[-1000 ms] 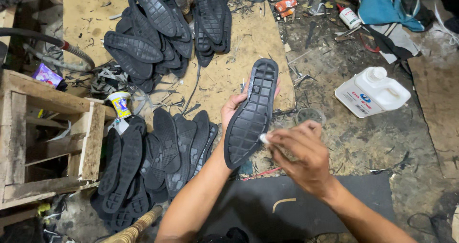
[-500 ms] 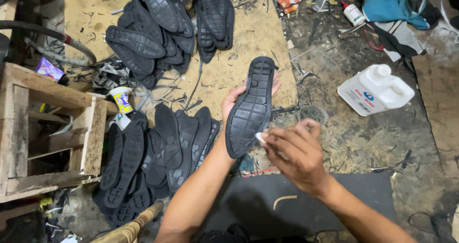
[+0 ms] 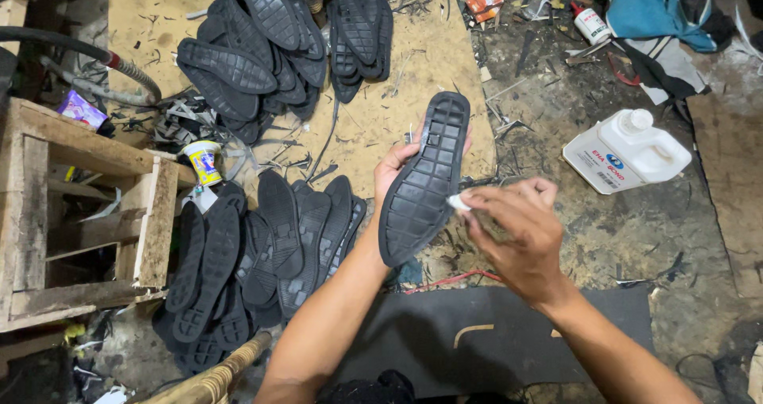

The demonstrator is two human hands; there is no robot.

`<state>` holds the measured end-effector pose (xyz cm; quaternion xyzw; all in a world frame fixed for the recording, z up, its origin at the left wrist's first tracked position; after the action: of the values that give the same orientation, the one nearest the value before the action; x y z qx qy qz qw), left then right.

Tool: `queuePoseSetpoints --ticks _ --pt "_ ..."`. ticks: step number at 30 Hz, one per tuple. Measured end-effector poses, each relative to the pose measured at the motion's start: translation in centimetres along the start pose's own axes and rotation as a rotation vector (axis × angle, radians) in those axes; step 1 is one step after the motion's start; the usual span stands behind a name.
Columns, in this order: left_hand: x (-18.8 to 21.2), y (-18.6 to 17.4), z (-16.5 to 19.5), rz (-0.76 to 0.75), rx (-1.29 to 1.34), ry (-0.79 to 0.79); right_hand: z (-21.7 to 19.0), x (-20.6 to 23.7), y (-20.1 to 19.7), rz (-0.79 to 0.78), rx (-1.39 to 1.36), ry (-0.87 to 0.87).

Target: The person wipes the textured underside of black shoe soles using a white cloth dipped in a small container of liquid. They handle the soles one at a time, turning them over to clean different areas, then place them back on the pile.

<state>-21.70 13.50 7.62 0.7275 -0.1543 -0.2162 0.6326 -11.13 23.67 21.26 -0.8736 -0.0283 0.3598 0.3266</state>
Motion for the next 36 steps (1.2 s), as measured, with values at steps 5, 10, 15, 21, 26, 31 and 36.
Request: queuePoseSetpoints --ticks 5,10,15,21,26,31,36 --pt "0.3 0.9 -0.6 -0.053 -0.097 -0.064 -0.7 0.8 0.9 -0.057 -0.05 -0.065" --pt "1.4 3.0 -2.6 -0.242 -0.102 -0.221 4.1 -0.6 -2.0 0.056 0.049 0.069" --pt "1.6 1.0 -3.9 0.025 -0.147 -0.225 6.7 -2.2 -4.4 0.139 0.128 0.153" --pt "1.1 1.5 -4.1 -0.107 -0.119 -0.223 1.8 -1.2 -1.7 0.064 0.134 -0.058" --pt "0.4 0.4 -3.5 0.0 -0.163 -0.17 -5.6 2.0 2.7 -0.136 0.016 -0.342" --pt "1.0 0.8 -3.8 0.025 -0.168 -0.191 -3.4 1.1 2.4 -0.117 -0.109 -0.219" --pt "2.1 1.9 -4.5 -0.015 -0.029 -0.236 3.8 -1.3 -1.9 0.086 0.039 0.0"
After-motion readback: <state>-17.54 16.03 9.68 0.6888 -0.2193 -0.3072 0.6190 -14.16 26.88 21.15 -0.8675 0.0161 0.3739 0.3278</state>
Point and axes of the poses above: each hand's wrist, its own x-axis away from the middle knuckle, its own y-axis out of the palm, z = x × y, the point moved 9 cm from there along -x, towards the middle knuckle, and after that the axes turned 4 degrees about -x, right-handed, at the moved point
